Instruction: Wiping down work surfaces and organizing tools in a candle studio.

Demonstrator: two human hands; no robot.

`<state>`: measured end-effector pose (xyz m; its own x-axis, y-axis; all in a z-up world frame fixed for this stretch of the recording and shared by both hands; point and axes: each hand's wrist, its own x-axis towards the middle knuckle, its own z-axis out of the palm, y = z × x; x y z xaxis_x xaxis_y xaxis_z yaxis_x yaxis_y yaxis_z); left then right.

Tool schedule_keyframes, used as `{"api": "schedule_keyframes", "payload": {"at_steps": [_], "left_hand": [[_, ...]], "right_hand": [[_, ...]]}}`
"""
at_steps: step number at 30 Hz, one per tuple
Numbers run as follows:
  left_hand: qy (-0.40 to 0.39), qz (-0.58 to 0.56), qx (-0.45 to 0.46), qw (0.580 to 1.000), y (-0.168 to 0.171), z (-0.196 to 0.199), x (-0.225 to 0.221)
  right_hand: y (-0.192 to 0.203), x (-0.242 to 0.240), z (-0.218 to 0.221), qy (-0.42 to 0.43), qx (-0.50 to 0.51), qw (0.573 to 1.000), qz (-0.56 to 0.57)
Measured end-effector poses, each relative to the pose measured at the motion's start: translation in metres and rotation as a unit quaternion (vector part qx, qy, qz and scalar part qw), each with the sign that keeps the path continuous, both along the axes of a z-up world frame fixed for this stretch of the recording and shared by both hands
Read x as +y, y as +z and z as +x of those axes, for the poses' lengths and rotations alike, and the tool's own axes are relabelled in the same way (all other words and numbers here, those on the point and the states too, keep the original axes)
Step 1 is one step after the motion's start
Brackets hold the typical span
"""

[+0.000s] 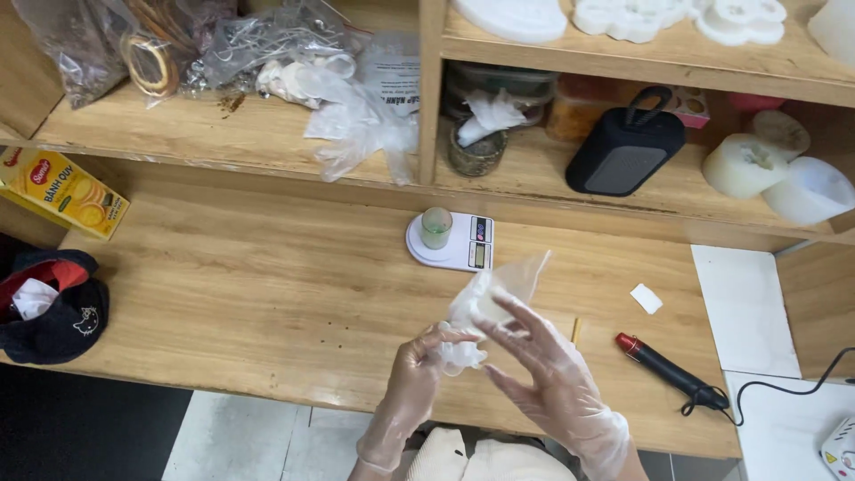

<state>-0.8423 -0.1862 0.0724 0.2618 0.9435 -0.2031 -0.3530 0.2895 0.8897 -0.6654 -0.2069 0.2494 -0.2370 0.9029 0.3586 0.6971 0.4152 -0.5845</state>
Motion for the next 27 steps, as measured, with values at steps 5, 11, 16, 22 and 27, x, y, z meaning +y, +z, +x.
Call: {"api": "schedule_keyframes", "payload": {"at_steps": [5,11,16,22,27], "left_hand": [[-0.043,-0.019,-0.182,0.982,0.045,-0.03,-0.005],[-0.013,-0.124,-0.169,0.978,0.109,-0.071,0.0],[0.039,-0.09,-0.128,0.987,0.091,-0.1,0.004],[0.179,0.103,0.01,0.978,0.08,-0.17,0.043],[0.24,0.287,0.063,0.925,0.138,-0.231,0.102]], "right_hand": [[-0.039,0.004,-0.035,0.036,-0.003,0.999,-0.035],[-0.05,0.007,-0.08,0.014,-0.044,0.997,0.058],[-0.023,0.008,-0.103,0.077,-0.025,0.996,0.03],[-0.027,0.005,-0.097,0.005,0.007,1.0,-0.019],[-0.046,0.008,-0.083,-0.025,-0.006,1.0,-0.012]]}}
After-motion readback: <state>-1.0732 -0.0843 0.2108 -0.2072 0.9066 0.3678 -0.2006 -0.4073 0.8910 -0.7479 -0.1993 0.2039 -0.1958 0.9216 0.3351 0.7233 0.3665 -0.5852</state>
